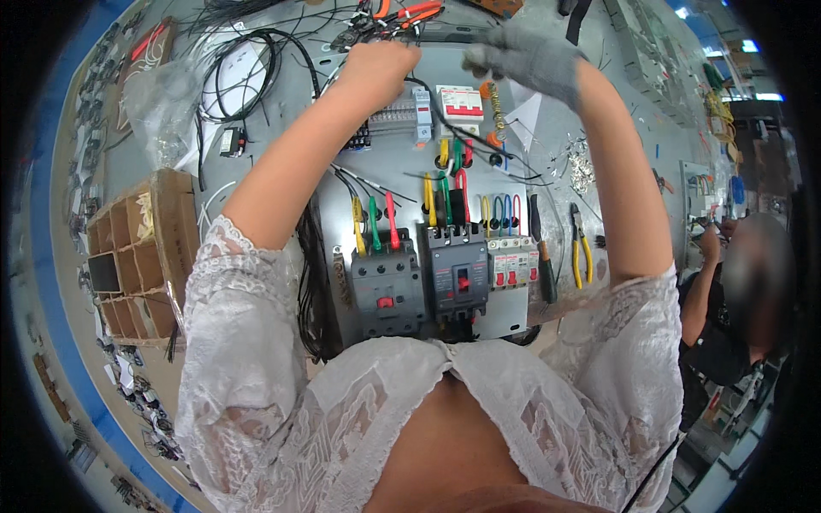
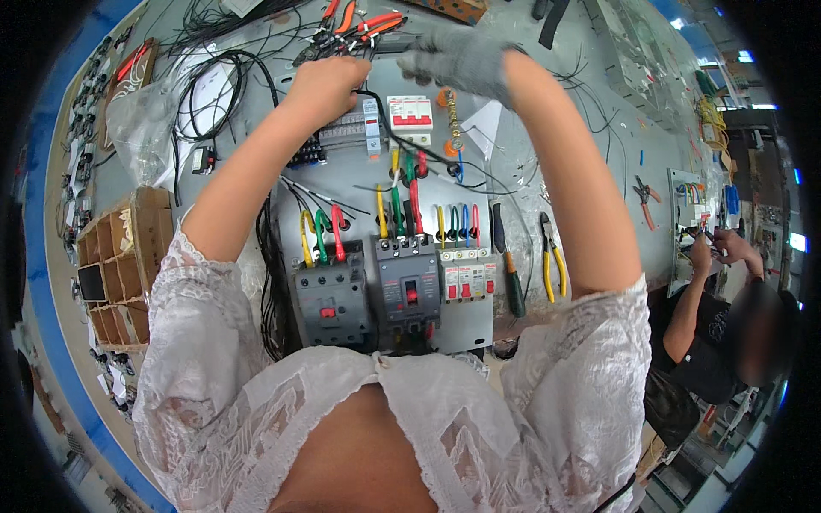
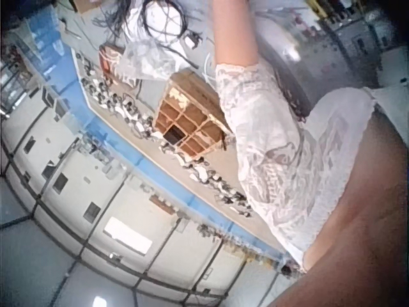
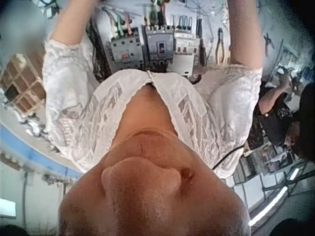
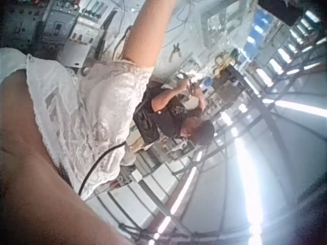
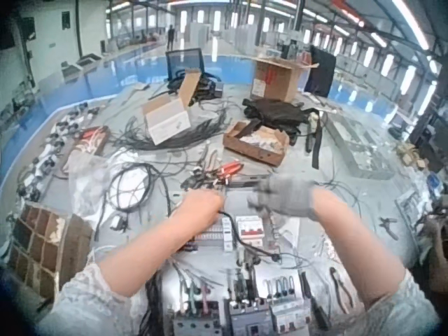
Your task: The person strips black wires with pliers and inserts them into terminal blocks on an electrical panel. They repeatedly cut, strip, and connect wires to various terminals while organizing the wiring on the workbench.
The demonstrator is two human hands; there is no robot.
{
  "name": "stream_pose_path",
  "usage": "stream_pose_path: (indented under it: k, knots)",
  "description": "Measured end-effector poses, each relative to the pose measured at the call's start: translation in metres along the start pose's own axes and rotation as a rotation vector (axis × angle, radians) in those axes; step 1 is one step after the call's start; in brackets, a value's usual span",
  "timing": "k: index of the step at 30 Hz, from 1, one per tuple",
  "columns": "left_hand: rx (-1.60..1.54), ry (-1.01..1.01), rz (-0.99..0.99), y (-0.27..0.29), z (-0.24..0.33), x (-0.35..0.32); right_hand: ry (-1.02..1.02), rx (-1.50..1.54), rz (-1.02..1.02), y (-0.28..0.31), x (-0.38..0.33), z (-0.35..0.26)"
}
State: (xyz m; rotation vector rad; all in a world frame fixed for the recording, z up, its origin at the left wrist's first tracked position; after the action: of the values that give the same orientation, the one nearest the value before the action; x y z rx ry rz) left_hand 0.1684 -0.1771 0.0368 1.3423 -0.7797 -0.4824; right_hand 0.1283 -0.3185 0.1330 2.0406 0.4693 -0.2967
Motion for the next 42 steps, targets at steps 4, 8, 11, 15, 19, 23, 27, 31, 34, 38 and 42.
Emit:
stream_pose_path:
  k: [4,8,11,15,19,23,27,31,34,38,42]
  knots:
    - [-0.052,0.028,0.102,0.006,0.003,0.0,-0.004,-0.317,0.005,-0.04,0.096,0.031]
    - [-0.074,0.051,0.172,0.009,0.0,-0.005,0.046,-0.362,-0.067,-0.073,0.12,0.023]
    - [-0.089,0.074,0.16,0.007,-0.006,-0.007,0.042,-0.255,-0.124,-0.073,0.106,0.018]
    - [-0.27,0.175,0.238,0.02,-0.009,-0.01,0.01,-0.225,0.003,-0.066,0.105,0.017]
    - [-0.343,0.07,0.212,0.022,0.002,-0.01,0.264,-0.123,0.178,-0.062,0.116,0.022]
    - [-0.208,0.005,0.184,0.015,0.004,-0.01,0.071,-0.291,0.05,-0.064,0.103,0.017]
    - [-0.216,0.009,0.25,0.019,0.003,-0.011,0.03,-0.302,0.164,-0.058,0.084,0.005]
    - [-0.173,-0.009,0.265,0.016,0.004,-0.005,-0.013,-0.442,0.264,-0.067,0.084,0.002]
    - [-0.233,0.043,0.247,0.01,-0.001,-0.004,-0.071,-0.464,0.293,-0.072,0.083,0.0]
    - [-0.262,0.037,0.245,0.003,-0.003,0.0,-0.073,-0.43,0.361,-0.075,0.081,-0.001]
    - [-0.244,0.064,0.201,-0.005,0.002,0.004,-0.152,-0.399,0.358,-0.079,0.097,0.014]
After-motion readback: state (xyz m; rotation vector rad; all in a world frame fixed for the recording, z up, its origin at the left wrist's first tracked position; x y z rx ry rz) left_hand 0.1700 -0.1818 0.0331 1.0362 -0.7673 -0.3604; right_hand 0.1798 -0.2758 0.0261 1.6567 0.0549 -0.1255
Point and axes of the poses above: each hand's wrist, its own x-axis towards the middle knuckle, its own y-axis out of the back of the hand, z = x × y, the point moved 6 cm from there along x, towards the middle knuckle, and after that the axes turned 5 degrees about -y, right-handed, at the moved point
